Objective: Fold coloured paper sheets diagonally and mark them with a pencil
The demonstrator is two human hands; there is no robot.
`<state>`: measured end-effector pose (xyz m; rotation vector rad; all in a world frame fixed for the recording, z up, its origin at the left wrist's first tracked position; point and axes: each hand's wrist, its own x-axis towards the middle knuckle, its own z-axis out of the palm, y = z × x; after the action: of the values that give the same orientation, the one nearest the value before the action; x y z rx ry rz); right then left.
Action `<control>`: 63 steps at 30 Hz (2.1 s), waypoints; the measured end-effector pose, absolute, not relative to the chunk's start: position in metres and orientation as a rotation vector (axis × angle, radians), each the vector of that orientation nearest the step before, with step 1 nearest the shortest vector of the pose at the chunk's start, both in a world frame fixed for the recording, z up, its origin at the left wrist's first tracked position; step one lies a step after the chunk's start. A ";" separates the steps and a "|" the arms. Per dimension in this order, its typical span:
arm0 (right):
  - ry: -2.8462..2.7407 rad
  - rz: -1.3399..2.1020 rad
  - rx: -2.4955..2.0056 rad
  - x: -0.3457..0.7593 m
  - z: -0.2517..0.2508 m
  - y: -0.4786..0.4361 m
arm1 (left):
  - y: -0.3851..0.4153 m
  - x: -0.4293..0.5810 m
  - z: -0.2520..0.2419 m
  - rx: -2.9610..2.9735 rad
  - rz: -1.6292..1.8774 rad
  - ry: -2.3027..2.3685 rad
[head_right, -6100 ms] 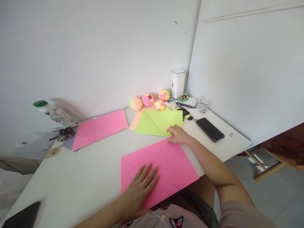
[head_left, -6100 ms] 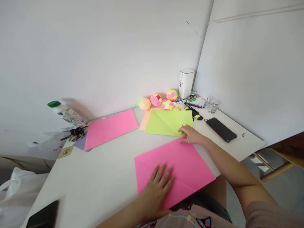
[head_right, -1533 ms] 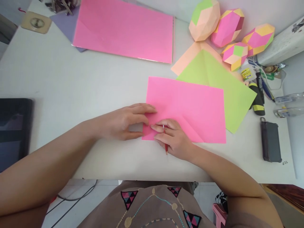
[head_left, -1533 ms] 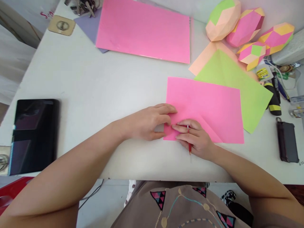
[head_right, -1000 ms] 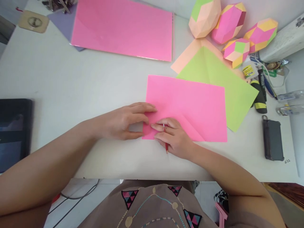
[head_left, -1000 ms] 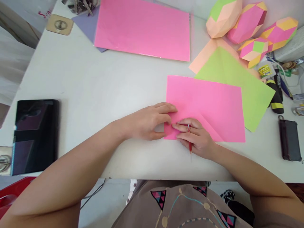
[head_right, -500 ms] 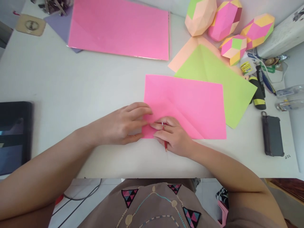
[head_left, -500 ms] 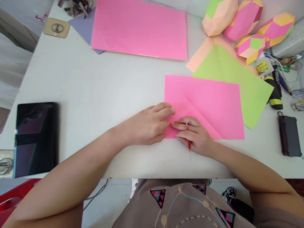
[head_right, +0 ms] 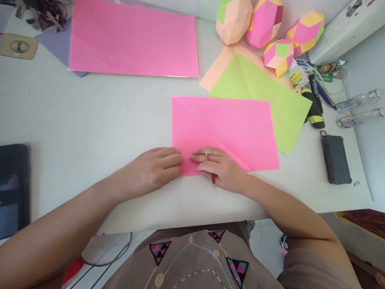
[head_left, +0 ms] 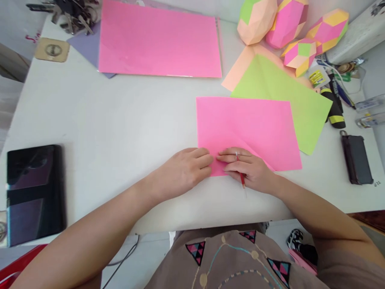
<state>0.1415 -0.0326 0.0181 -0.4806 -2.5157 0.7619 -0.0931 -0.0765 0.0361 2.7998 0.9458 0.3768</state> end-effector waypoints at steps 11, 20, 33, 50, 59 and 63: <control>-2.357 1.035 -0.538 0.157 0.035 -0.040 | -0.084 -0.082 0.030 2.862 0.464 0.903; -2.303 1.298 -0.872 0.151 0.042 -0.056 | -0.090 -0.080 0.027 2.849 0.498 0.947; -2.397 0.997 -0.897 0.149 0.030 -0.063 | -0.090 -0.080 0.026 2.823 0.479 0.937; -2.363 1.046 -0.913 0.148 0.028 -0.063 | -0.090 -0.080 0.026 2.839 0.493 0.939; -2.363 1.047 -0.890 0.148 0.029 -0.062 | -0.090 -0.079 0.026 2.823 0.496 0.928; -2.374 1.066 -0.898 0.148 0.030 -0.062 | -0.090 -0.079 0.026 2.825 0.506 0.941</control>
<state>0.1479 -0.0617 0.0299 -0.8976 -2.3741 1.0663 -0.0790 -0.0898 0.0264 2.8252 0.9413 0.5057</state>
